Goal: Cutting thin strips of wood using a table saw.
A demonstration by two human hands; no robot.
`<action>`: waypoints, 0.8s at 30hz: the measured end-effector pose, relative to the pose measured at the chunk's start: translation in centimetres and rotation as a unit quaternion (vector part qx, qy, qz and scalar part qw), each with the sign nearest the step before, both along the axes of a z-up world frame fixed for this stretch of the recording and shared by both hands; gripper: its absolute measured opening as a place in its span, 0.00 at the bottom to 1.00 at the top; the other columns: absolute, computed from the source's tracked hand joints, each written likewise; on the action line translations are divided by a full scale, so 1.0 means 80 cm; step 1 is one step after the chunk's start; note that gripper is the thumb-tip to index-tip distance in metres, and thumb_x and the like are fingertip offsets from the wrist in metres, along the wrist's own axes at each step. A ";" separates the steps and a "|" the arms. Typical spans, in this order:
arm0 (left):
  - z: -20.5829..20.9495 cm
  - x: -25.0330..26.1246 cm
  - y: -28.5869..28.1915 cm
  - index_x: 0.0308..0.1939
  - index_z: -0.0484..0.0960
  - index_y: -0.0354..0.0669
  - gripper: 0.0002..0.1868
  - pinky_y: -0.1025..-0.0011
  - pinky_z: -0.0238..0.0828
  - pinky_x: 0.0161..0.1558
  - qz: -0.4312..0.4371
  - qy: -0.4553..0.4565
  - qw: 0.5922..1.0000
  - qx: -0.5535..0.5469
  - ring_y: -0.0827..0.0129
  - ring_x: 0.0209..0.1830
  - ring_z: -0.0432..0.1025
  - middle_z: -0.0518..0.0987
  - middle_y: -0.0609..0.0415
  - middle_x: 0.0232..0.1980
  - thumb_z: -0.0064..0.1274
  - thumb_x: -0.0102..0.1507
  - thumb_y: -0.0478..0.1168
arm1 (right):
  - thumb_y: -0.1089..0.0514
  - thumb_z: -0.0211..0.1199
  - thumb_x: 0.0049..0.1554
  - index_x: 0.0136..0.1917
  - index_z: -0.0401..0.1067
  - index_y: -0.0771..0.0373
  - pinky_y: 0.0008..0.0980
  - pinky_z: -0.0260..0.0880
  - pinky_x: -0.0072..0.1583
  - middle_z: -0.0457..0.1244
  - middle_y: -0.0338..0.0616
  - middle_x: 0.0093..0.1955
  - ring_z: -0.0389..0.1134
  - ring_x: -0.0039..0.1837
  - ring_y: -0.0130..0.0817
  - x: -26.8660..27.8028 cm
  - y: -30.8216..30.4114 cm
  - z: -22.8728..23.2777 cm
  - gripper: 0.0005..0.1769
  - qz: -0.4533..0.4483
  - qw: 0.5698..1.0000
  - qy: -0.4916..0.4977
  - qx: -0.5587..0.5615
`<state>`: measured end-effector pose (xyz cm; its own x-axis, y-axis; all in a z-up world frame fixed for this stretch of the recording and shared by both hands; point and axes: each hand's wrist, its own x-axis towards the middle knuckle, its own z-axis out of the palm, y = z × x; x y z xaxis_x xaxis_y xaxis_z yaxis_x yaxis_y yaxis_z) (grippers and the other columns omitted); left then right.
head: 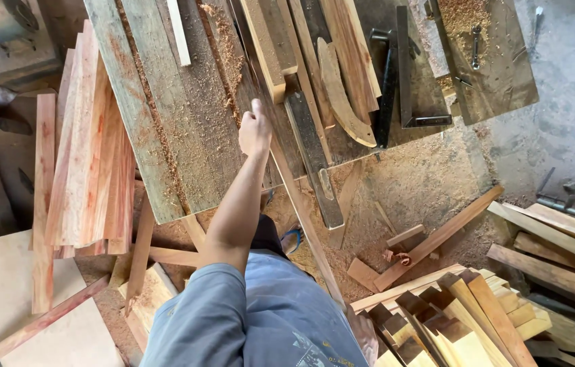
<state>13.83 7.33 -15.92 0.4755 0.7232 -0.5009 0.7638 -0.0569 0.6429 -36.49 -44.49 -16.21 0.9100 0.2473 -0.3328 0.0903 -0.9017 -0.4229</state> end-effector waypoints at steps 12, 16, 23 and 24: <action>0.049 -0.020 0.011 0.36 0.71 0.35 0.36 0.69 0.77 0.23 0.159 -0.272 0.926 -0.207 0.69 0.20 0.76 0.78 0.49 0.27 0.43 0.65 0.70 | 0.49 0.69 0.53 0.77 0.62 0.45 0.31 0.74 0.43 0.65 0.38 0.36 0.66 0.42 0.31 0.132 0.086 0.064 0.40 -0.009 0.996 -0.034 -0.083; 0.066 -0.034 0.009 0.38 0.75 0.35 0.34 0.70 0.78 0.23 0.217 -0.293 0.874 -0.321 0.67 0.20 0.77 0.79 0.49 0.27 0.37 0.67 0.67 | 0.47 0.69 0.55 0.80 0.59 0.43 0.35 0.75 0.49 0.67 0.44 0.41 0.69 0.47 0.36 0.133 0.088 0.068 0.42 -0.012 0.997 0.023 -0.068; 0.034 -0.052 -0.002 0.50 0.75 0.41 0.09 0.68 0.73 0.41 -0.106 -0.234 0.944 -0.207 0.68 0.40 0.74 0.79 0.45 0.47 0.48 0.68 0.39 | 0.51 0.71 0.52 0.79 0.55 0.57 0.44 0.73 0.55 0.69 0.56 0.54 0.71 0.56 0.49 0.166 0.088 0.086 0.46 0.000 0.993 0.019 0.113; 0.017 -0.054 -0.006 0.50 0.75 0.41 0.09 0.68 0.73 0.41 -0.107 -0.236 0.943 -0.207 0.68 0.40 0.74 0.79 0.45 0.47 0.48 0.68 0.39 | 0.51 0.71 0.52 0.79 0.55 0.57 0.44 0.73 0.55 0.69 0.56 0.54 0.71 0.56 0.49 0.170 0.090 0.085 0.46 0.000 0.993 0.017 0.113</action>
